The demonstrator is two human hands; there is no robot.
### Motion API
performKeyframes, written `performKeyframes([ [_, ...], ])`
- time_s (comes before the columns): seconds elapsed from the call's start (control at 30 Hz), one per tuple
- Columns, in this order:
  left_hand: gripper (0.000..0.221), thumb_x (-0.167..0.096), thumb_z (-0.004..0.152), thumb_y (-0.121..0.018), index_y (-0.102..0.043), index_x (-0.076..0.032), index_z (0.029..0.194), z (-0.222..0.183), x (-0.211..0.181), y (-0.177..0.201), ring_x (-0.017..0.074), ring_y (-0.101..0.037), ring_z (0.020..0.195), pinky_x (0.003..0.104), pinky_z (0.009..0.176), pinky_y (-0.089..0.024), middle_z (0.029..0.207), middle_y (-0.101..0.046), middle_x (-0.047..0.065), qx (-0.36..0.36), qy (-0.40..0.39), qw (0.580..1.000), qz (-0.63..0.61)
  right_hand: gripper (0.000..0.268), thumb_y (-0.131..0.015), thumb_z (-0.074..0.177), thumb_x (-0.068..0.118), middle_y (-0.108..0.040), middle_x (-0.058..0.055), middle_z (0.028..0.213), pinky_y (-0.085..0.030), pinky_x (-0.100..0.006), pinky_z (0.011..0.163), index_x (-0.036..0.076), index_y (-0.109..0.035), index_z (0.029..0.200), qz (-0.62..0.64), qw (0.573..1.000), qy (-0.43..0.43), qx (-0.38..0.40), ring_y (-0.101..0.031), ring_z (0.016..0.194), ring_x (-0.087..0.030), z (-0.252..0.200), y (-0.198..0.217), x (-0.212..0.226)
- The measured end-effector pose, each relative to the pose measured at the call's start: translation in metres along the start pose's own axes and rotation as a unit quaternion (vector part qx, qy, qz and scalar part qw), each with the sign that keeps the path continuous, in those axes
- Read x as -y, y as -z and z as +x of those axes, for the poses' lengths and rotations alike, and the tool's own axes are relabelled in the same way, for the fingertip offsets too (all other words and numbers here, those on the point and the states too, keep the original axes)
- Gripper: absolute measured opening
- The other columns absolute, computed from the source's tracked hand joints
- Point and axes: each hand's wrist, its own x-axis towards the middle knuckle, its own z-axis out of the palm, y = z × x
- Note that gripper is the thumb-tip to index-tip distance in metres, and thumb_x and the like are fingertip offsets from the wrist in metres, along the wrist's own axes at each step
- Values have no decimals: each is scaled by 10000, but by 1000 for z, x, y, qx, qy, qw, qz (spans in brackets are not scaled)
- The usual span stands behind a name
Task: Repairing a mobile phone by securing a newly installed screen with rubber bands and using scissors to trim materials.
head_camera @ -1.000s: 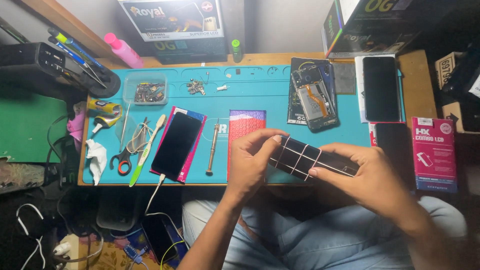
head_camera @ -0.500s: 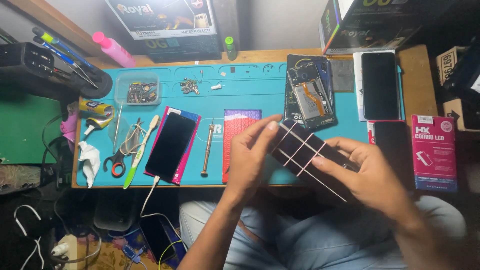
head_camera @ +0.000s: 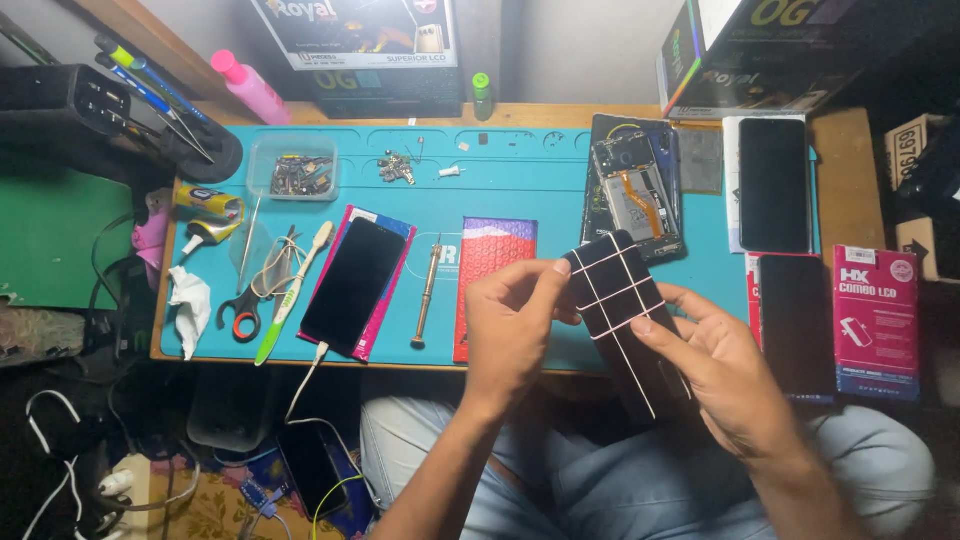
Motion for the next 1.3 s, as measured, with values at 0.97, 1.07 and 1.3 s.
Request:
performKeyframes([
  [0.97, 169, -43, 975, -740, -768, 69, 1098, -50, -20, 23, 120, -707, 785, 254, 717, -601, 922, -796, 103, 30, -48, 998, 1, 528, -495, 1071, 167, -562, -97, 1363, -411, -357, 1091, 45, -426, 1580, 93, 985, 140, -39, -520, 1235, -148, -16, -24, -15],
  [1.07, 73, -25, 927, -756, -761, 40, 960, -48, -43, 54, 103, -642, 671, 219, 606, -522, 791, -739, 80, 52, -12, 997, 56, 1293, -788, 718, 222, -36, -365, 1779, -212, -676, 1326, 119, 74, 1676, -288, 869, 398, -55, -148, 1681, -563, -16, -22, -18],
  [1.3, 125, -91, 888, -791, -730, -10, 815, -50, -58, 110, 104, -592, 557, 216, 534, -459, 658, -669, 61, 84, 48, 993, 73, 1184, -947, 500, 209, -757, -45, 1299, -532, -430, 1011, 189, -510, 1601, -534, 752, 354, 154, -717, 1104, -250, -18, -67, -5],
])
